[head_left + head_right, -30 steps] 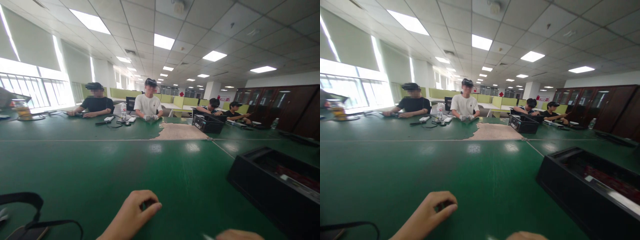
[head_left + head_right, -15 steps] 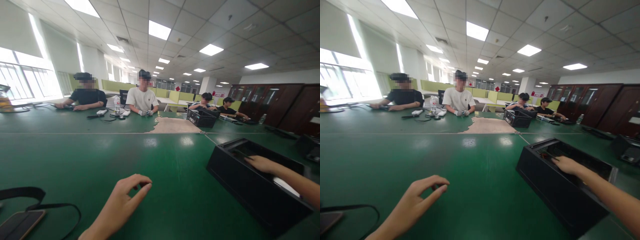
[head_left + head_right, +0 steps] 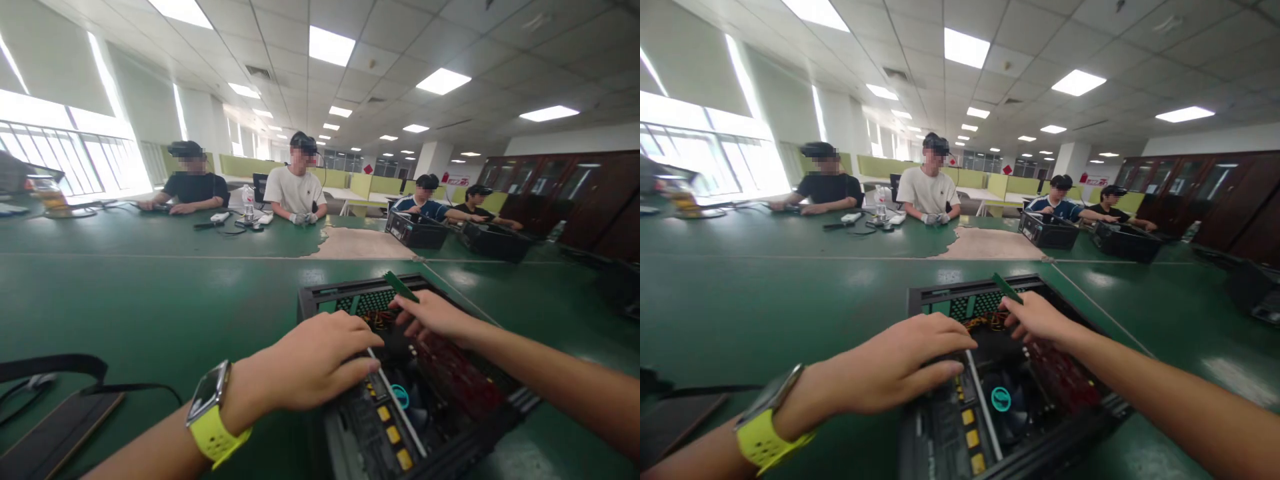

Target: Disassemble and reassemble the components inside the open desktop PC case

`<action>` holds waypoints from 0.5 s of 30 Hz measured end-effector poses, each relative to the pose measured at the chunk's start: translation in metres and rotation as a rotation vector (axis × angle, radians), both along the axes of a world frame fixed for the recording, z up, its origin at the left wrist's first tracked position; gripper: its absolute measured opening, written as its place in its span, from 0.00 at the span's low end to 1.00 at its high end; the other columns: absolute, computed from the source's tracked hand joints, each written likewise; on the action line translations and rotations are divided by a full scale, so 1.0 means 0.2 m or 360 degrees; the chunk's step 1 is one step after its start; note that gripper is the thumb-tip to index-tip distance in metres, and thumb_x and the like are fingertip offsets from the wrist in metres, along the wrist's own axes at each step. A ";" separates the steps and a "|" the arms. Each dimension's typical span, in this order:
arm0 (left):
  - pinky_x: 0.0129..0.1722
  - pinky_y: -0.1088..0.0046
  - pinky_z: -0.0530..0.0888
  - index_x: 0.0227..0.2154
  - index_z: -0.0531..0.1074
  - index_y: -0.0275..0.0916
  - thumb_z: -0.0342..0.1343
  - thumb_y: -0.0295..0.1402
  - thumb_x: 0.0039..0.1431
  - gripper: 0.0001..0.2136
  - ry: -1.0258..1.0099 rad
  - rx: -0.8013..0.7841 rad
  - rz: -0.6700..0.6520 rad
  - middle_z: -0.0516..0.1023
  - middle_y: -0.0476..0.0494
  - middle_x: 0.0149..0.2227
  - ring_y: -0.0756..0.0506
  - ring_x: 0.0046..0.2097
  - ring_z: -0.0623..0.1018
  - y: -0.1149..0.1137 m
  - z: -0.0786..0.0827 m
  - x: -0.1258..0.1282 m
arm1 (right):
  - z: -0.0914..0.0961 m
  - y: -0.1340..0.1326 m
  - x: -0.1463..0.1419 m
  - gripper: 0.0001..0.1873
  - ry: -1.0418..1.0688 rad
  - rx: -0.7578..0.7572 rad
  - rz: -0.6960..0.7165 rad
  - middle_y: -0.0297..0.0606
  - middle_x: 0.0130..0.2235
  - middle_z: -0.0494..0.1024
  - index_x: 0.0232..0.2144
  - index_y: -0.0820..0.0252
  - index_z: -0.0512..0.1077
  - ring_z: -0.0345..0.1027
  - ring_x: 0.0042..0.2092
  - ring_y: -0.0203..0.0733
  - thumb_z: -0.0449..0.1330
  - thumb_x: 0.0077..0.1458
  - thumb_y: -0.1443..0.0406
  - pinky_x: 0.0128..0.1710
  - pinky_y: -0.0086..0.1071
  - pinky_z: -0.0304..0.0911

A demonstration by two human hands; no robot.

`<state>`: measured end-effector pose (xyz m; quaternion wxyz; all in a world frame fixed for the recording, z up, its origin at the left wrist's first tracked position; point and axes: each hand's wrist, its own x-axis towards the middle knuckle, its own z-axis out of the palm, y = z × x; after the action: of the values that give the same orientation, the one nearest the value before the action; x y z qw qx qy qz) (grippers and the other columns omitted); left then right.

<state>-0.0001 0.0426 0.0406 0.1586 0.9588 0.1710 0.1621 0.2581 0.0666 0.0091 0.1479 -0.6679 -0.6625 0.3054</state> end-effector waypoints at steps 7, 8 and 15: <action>0.53 0.68 0.62 0.30 0.74 0.42 0.50 0.34 0.62 0.09 0.0260 0.0101 -0.0125 0.78 0.50 0.34 0.47 0.41 0.74 -0.04 -0.03 -0.16 | -0.05 0.06 -0.05 0.07 -0.0773 0.0276 0.0454 0.46 0.32 0.78 0.26 0.61 0.76 0.72 0.39 0.53 0.57 0.48 0.66 0.40 0.41 0.62; 0.52 0.69 0.63 0.27 0.74 0.42 0.50 0.34 0.63 0.11 0.0286 0.0089 -0.0117 0.78 0.50 0.31 0.48 0.38 0.74 -0.04 -0.03 -0.18 | -0.06 0.03 -0.07 0.07 -0.0855 0.0274 0.0470 0.48 0.31 0.78 0.25 0.62 0.77 0.72 0.39 0.56 0.58 0.46 0.68 0.39 0.42 0.61; 0.23 0.72 0.65 0.16 0.73 0.38 0.65 0.29 0.43 0.07 0.0617 0.0058 0.0441 0.71 0.46 0.16 0.47 0.21 0.71 0.14 -0.22 0.01 | -0.12 0.00 -0.41 0.10 -0.1406 0.0343 0.1207 0.49 0.32 0.80 0.31 0.61 0.78 0.74 0.35 0.54 0.61 0.46 0.63 0.31 0.37 0.64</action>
<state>0.0017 0.0701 -0.0036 0.0817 0.9421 0.3253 -0.0016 0.1770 0.0662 -0.0156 -0.1945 -0.4295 -0.8810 -0.0392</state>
